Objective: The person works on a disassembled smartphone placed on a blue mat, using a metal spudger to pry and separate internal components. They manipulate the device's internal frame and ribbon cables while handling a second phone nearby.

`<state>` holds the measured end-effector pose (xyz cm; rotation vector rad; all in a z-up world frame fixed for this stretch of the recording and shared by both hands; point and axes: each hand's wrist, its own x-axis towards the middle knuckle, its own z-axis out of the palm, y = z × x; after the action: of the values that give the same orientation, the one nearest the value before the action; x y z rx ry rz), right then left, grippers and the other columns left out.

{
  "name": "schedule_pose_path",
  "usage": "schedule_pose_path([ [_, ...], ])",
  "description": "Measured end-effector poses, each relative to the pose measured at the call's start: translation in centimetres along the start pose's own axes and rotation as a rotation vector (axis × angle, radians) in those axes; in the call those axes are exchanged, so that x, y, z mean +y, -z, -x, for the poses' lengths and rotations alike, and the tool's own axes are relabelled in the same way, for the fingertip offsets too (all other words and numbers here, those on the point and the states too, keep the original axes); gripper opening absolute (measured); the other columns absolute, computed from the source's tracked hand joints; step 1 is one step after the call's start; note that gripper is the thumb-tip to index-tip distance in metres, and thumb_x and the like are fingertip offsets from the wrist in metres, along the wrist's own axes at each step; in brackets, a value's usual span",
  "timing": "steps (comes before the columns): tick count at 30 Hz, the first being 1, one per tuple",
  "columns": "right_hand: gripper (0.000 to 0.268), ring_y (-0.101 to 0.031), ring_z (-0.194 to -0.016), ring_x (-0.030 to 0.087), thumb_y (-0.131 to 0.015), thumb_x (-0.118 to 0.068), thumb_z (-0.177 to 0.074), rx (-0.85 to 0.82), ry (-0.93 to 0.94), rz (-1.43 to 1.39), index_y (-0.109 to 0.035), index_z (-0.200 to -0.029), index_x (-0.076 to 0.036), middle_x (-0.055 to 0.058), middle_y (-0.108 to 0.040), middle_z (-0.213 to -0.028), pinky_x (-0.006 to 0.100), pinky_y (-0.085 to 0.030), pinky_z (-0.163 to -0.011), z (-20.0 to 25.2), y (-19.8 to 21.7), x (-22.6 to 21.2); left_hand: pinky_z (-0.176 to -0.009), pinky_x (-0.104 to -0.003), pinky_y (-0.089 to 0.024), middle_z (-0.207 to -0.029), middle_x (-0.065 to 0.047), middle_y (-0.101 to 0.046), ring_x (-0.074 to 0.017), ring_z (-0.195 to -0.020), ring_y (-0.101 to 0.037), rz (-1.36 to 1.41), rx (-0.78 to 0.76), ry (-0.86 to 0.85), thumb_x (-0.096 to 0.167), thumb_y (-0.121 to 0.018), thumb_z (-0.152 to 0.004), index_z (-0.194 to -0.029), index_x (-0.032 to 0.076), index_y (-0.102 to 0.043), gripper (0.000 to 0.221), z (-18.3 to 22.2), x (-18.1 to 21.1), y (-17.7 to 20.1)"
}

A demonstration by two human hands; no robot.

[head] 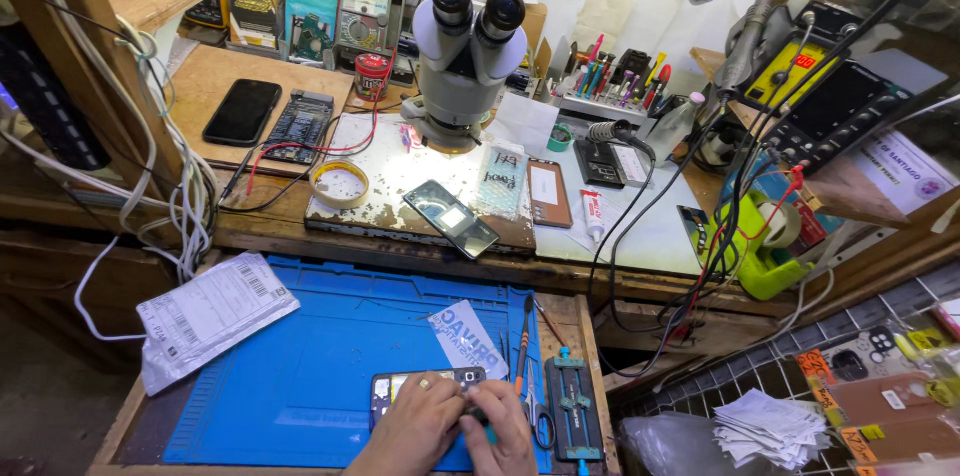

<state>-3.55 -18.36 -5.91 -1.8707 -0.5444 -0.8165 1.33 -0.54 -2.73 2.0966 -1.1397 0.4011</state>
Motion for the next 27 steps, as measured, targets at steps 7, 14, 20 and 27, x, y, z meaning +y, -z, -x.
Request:
schedule_pose_path([
  [7,0.053,-0.069,-0.098,0.026,-0.067,0.012,-0.083,0.021,-0.007,-0.015,-0.059,-0.134,-0.001,0.019,-0.067,-0.11,0.034,-0.055,-0.087,0.1,-0.4,0.6,-0.088,-0.044,-0.046,-0.098,-0.009,-0.064,-0.031,-0.099,-0.06,-0.021,0.042,-0.032,0.012,-0.075,-0.08,-0.093,0.003,-0.068,0.017,-0.1,0.3,0.6],
  [14,0.047,-0.075,-0.087,0.021,-0.054,0.013,-0.093,0.278,-0.156,-0.187,-0.057,-0.138,0.002,0.018,-0.074,-0.103,0.034,-0.063,-0.083,3.1,-2.2,3.3,-0.091,-0.044,-0.046,-0.097,-0.008,-0.063,-0.0301,-0.103,-0.061,0.002,0.039,-0.016,0.016,-0.08,-0.079,-0.089,0.005,-0.067,0.02,0.0,0.4,0.5],
  [20,0.05,-0.075,-0.091,0.022,-0.054,0.009,-0.095,0.332,-0.167,-0.194,-0.051,-0.144,0.002,0.018,-0.073,-0.105,0.034,-0.062,-0.084,4.2,-1.9,4.1,-0.09,-0.044,-0.045,-0.099,-0.01,-0.063,-0.0309,-0.101,-0.06,-0.022,-0.013,0.016,0.018,-0.08,-0.08,-0.081,0.005,-0.063,0.021,-0.1,0.5,0.3],
  [27,0.052,-0.074,-0.092,0.023,-0.054,0.006,-0.096,0.421,-0.241,-0.171,-0.045,-0.147,0.002,0.018,-0.07,-0.106,0.032,-0.06,-0.081,3.9,-1.2,4.8,-0.087,-0.046,-0.045,-0.098,-0.01,-0.063,-0.0317,-0.099,-0.06,-0.064,-0.048,0.002,0.016,-0.076,-0.082,-0.085,0.006,-0.065,0.016,-0.4,-0.1,0.4],
])
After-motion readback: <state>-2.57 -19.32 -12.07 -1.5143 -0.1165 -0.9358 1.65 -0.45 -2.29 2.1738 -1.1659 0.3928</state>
